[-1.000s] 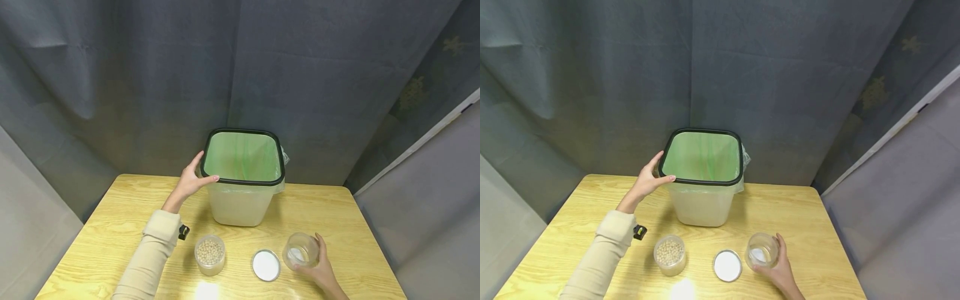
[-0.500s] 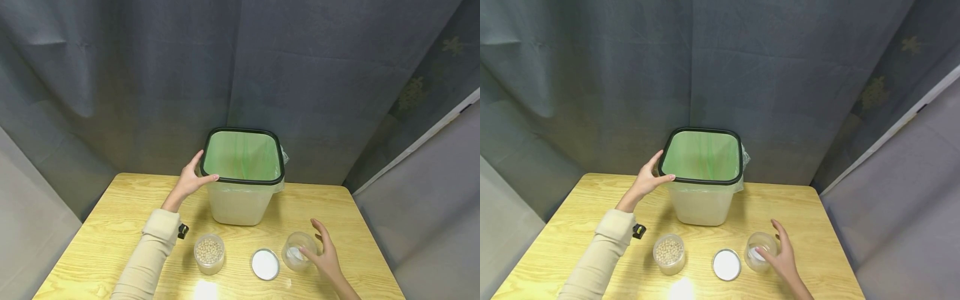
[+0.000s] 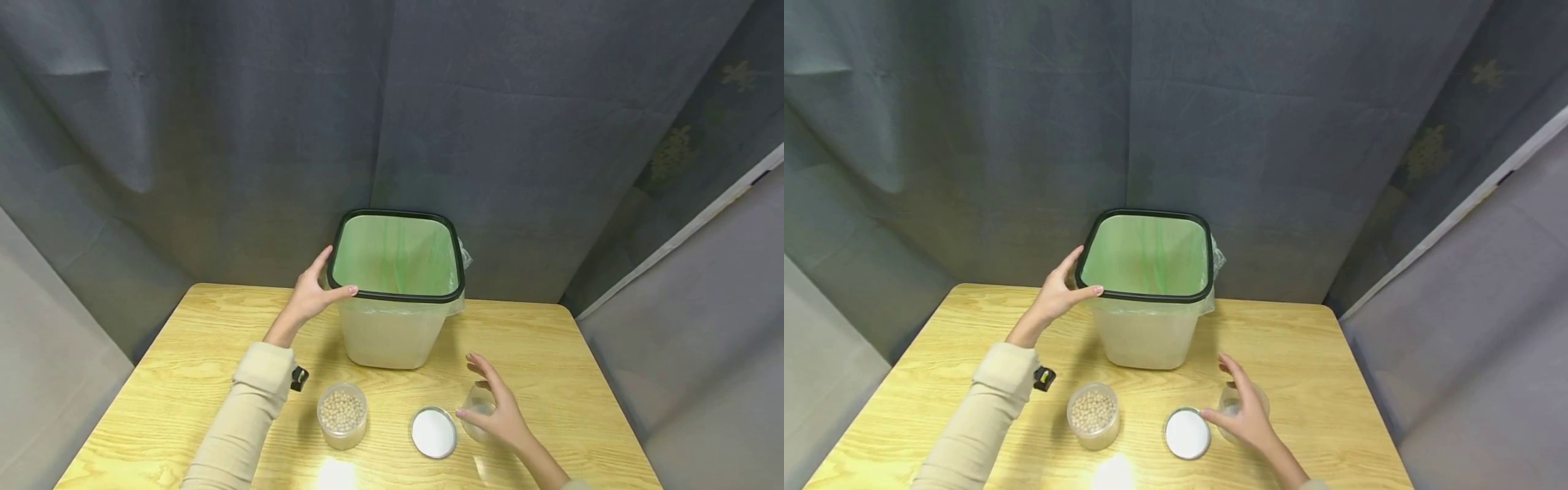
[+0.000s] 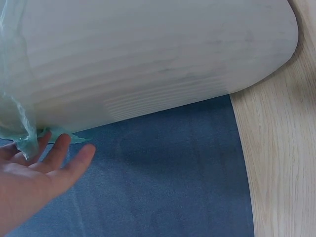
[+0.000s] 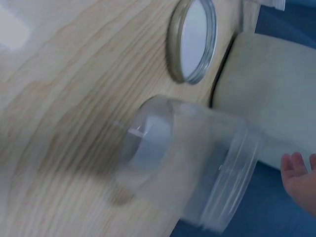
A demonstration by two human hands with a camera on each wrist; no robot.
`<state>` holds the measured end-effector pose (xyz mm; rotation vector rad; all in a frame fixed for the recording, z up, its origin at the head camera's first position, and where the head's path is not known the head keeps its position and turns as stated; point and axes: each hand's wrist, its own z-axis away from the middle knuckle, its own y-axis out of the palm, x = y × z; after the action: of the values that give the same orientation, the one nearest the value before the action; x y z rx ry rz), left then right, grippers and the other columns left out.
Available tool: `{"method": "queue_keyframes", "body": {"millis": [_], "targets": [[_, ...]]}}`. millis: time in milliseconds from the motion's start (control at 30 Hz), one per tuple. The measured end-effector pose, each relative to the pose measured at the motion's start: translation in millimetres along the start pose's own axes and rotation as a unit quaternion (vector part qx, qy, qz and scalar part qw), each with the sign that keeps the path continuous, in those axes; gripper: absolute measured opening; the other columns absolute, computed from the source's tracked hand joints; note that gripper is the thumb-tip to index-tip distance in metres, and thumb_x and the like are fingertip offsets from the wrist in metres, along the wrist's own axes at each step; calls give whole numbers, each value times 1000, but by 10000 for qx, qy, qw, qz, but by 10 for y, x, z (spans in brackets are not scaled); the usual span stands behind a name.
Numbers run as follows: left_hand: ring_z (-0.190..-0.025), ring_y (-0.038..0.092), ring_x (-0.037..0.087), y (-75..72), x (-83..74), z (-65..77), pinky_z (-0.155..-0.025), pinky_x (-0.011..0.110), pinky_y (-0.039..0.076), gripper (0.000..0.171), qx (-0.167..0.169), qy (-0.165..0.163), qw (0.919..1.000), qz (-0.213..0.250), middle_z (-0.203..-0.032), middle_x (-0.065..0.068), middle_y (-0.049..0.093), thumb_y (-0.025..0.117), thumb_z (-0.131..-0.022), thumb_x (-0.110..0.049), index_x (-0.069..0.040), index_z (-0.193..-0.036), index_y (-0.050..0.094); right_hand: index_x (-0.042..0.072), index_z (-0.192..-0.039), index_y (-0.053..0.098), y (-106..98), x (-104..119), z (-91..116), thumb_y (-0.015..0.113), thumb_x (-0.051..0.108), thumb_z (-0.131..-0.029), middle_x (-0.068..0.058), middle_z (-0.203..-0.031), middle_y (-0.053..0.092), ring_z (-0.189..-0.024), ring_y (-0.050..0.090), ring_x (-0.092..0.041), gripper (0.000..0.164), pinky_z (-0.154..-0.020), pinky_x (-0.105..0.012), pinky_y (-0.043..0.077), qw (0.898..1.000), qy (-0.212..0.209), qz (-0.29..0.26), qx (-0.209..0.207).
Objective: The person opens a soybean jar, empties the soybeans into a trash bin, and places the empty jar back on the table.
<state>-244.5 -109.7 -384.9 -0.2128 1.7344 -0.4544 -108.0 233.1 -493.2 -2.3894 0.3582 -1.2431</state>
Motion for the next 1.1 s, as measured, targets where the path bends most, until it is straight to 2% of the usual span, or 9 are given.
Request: {"method": "queue_keyframes", "body": {"millis": [133, 200, 267, 400, 467, 533, 800, 900, 1100], "targets": [[-135, 17, 28, 6, 3, 1, -107, 47, 19, 94, 2, 17, 10000, 9, -148, 15, 19, 76, -72, -30, -15, -146, 19, -12, -134, 30, 91, 199, -111, 80, -3, -54, -10, -132, 43, -115, 45, -13, 95, -79, -34, 47, 9992, -277, -169, 220], [-135, 17, 29, 8, 3, 1, -107, 47, 19, 94, 0, 18, 10000, 9, -148, 16, 20, 76, -72, -30, -15, -146, 19, -13, -134, 29, 123, 322, -163, 81, 2, -55, -17, -131, 43, -115, 43, -10, 95, -79, -36, 47, 9984, -271, -271, 412], [-135, 17, 29, 9, 5, 0, -107, 47, 19, 94, 6, 9, 10000, 13, -148, 16, 20, 76, -72, -30, -16, -146, 19, -14, -134, 28, 160, 385, -196, 82, 9, -57, -22, -130, 42, -116, 43, -14, 97, -78, -37, 47, 9975, -237, -293, 595], [-135, 17, 29, 8, 0, 1, -107, 47, 19, 94, 15, 9, 10000, 22, -148, 16, 20, 76, -72, -31, -15, -146, 19, -10, -137, 24, 298, 200, -170, 84, 15, -57, -26, -132, 38, -115, 44, -31, 104, -79, -38, 47, 9957, -204, -278, 856], [-135, 17, 29, 6, -4, 2, -107, 47, 19, 94, 15, 7, 10000, 26, -148, 16, 20, 76, -72, -31, -15, -146, 19, -7, -139, 22, 376, 79, -151, 85, 13, -55, -23, -135, 37, -115, 43, -34, 107, -79, -37, 47, 9948, -165, -260, 966], [-135, 17, 29, 4, -7, 3, -107, 47, 19, 94, 15, 8, 10000, 22, -148, 15, 19, 76, -72, -31, -15, -146, 19, -3, -141, 21, 446, 19, -147, 85, 16, -56, -19, -136, 37, -116, 42, -30, 108, -80, -37, 47, 9940, -79, -277, 1057], [-135, 17, 29, -6, 0, 0, -107, 47, 19, 94, 12, -1, 10000, -18, -148, 14, 19, 76, -72, -31, -16, -146, 19, 8, -145, 20, 701, 13, -180, 85, 27, -59, -16, -138, 36, -115, 42, -37, 109, -83, -36, 46, 9885, 280, -236, 1465], [-135, 17, 29, -8, 4, 0, -107, 47, 19, 94, 14, -22, 10000, -25, -148, 15, 19, 76, -73, -31, -16, -146, 19, 9, -145, 19, 781, 14, -193, 84, 28, -59, -14, -139, 36, -116, 42, -36, 109, -84, -36, 46, 9861, 344, -203, 1610], [-135, 17, 29, -16, 9, 2, -107, 48, 19, 94, 9, -43, 10000, -57, -148, 15, 19, 76, -73, -32, -18, -146, 19, 6, -144, 18, 931, -12, -208, 84, 28, -60, -21, -139, 34, -114, 42, -40, 109, -84, -41, 45, 9826, 232, -214, 1832]]}}
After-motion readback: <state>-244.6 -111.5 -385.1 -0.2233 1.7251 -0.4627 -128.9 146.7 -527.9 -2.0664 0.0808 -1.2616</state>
